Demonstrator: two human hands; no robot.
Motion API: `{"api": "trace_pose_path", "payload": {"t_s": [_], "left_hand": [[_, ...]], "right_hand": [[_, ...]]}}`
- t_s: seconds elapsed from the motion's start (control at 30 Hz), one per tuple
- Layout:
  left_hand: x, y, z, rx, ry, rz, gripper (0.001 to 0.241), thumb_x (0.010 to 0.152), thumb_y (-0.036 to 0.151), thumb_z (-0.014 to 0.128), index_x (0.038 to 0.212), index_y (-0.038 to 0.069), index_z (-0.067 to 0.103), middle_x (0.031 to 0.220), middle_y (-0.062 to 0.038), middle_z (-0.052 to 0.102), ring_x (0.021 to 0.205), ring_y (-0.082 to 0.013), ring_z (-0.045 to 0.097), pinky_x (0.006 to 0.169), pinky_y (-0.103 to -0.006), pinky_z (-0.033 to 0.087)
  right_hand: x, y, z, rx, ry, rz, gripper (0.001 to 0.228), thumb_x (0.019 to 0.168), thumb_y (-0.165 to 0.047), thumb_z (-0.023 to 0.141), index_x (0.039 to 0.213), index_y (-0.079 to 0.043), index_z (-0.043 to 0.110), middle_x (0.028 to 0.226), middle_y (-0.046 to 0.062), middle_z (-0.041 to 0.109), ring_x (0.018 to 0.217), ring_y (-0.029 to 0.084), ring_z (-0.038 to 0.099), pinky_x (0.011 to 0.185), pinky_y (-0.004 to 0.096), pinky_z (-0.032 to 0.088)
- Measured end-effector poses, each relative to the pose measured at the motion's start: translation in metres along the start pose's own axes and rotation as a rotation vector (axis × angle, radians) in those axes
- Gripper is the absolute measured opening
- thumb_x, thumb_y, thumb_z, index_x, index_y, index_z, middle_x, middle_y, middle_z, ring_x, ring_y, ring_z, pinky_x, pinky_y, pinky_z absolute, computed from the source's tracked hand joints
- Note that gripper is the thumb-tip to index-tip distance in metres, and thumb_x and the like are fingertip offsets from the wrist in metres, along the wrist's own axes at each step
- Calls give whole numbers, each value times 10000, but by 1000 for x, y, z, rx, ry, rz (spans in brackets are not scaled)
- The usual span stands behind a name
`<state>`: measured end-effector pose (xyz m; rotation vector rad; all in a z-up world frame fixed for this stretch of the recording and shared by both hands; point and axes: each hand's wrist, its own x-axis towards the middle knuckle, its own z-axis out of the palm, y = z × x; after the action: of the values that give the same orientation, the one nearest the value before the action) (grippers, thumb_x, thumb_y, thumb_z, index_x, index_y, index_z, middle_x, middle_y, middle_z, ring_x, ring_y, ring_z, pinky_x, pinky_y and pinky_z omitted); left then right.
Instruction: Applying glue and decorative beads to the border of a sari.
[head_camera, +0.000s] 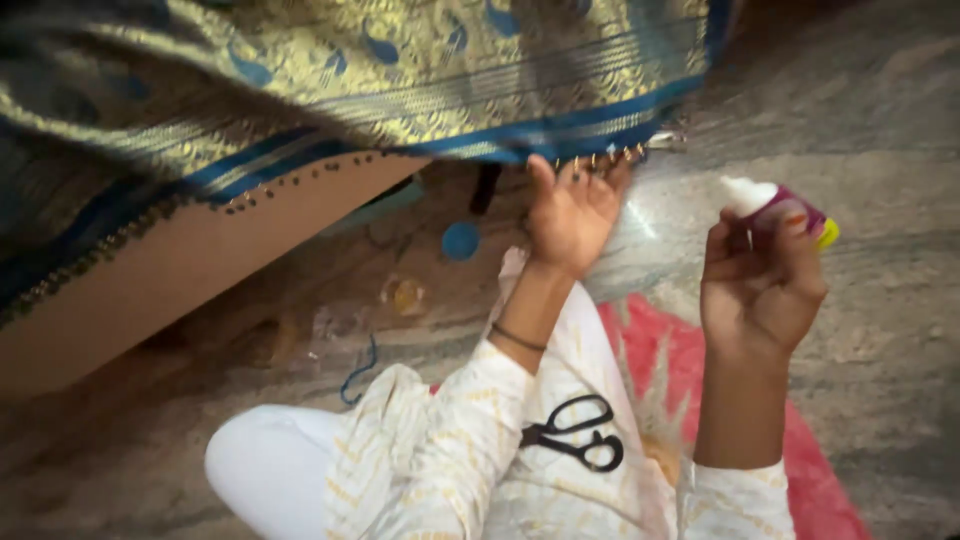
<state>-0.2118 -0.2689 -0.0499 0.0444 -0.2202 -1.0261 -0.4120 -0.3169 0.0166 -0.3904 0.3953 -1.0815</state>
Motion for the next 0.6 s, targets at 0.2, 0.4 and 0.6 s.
{"api": "trace_pose_path", "payload": {"t_s": [0.2,0.4,0.6], "left_hand": [[-23,14,78,-27,11,30,866,991,684,623,1474,-28,525,1420,-176,627,1358,-352,565,1257,-487,377],[-45,28,93,-14,-109,71,774,1081,681,526,1438,-5,540,1402,-147,636,1341,-314,571,1249,-476,371],[-21,52,91,157,-278,237,1041,799,885,527,1475,93,569,1500,-50,613,1404,-234,522,1263,-469,303]], "right_hand": [[14,2,24,-167,-142,-78,246,1067,-150,752,1258,-37,645,1197,136,704,1080,268,722,986,362,626],[13,-2,50,-201,-330,-203,251,1138,-114,740,1302,-8,582,1184,145,692,1084,270,715,1014,423,627],[2,-29,36,-144,-319,-251,218,1126,-127,692,1267,-20,565,1141,111,650,1067,247,674,1036,442,607]]}}
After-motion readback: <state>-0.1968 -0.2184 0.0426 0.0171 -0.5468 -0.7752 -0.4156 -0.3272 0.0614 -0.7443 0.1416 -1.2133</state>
